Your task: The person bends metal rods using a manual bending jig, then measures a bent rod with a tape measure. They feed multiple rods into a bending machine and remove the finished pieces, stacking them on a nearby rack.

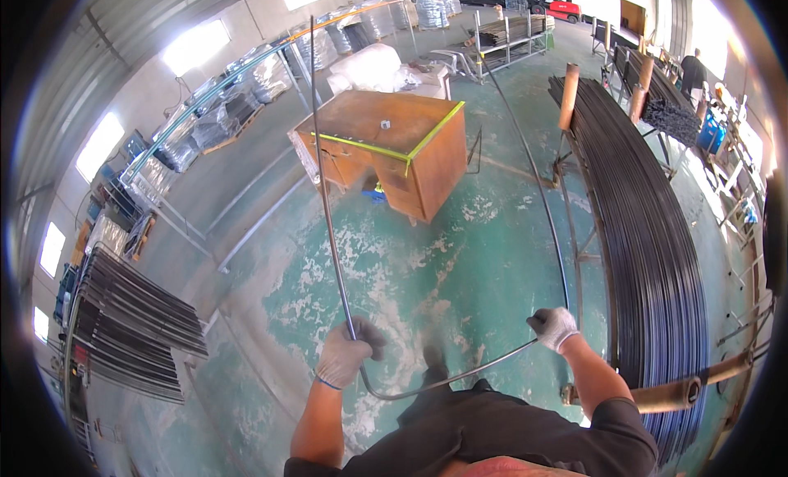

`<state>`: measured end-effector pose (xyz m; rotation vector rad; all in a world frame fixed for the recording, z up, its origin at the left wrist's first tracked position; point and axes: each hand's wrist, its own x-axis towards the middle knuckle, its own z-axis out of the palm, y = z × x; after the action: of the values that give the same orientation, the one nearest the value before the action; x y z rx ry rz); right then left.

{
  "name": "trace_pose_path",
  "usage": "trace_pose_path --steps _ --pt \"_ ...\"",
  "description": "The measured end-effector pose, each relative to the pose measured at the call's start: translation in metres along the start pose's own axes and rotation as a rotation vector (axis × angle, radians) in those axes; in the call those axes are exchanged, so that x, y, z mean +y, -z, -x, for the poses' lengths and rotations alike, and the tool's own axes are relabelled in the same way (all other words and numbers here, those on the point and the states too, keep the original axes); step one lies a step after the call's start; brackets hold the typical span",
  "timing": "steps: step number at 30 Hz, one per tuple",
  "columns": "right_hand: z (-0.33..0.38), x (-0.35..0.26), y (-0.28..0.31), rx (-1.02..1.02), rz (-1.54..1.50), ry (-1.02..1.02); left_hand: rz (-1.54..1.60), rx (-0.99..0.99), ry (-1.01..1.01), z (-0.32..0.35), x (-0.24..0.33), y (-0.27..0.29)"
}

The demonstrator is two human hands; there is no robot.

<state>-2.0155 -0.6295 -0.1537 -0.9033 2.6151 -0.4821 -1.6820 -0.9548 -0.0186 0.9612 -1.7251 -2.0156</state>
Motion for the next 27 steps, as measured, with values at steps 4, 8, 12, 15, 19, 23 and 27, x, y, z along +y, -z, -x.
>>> trace_pose_path --steps 4,8,12,15,19,23,27 --pt "-0.111 -0.019 0.016 0.181 0.037 0.066 0.028 0.137 -0.063 -0.128 -0.009 0.022" --pt "-0.202 -0.043 0.053 0.278 0.125 0.031 0.083 0.176 -0.135 -0.225 0.014 0.028" --pt "-0.312 -0.048 0.083 0.642 0.381 0.032 0.137 0.142 -0.236 -0.301 0.051 0.036" --pt "-0.453 0.060 0.002 0.379 -0.429 -0.187 0.106 0.061 -0.278 -0.371 0.090 0.018" --pt "-0.581 -0.020 -0.030 0.198 -0.768 -0.085 -0.132 0.074 -0.301 -0.439 0.127 -0.013" --pt "-0.692 -0.077 -0.010 0.080 -0.773 -0.127 -0.419 0.070 -0.279 -0.525 0.191 -0.073" --pt "-0.806 -0.116 0.023 -0.006 -0.725 -0.029 -0.323 0.109 -0.391 -0.581 0.258 -0.099"
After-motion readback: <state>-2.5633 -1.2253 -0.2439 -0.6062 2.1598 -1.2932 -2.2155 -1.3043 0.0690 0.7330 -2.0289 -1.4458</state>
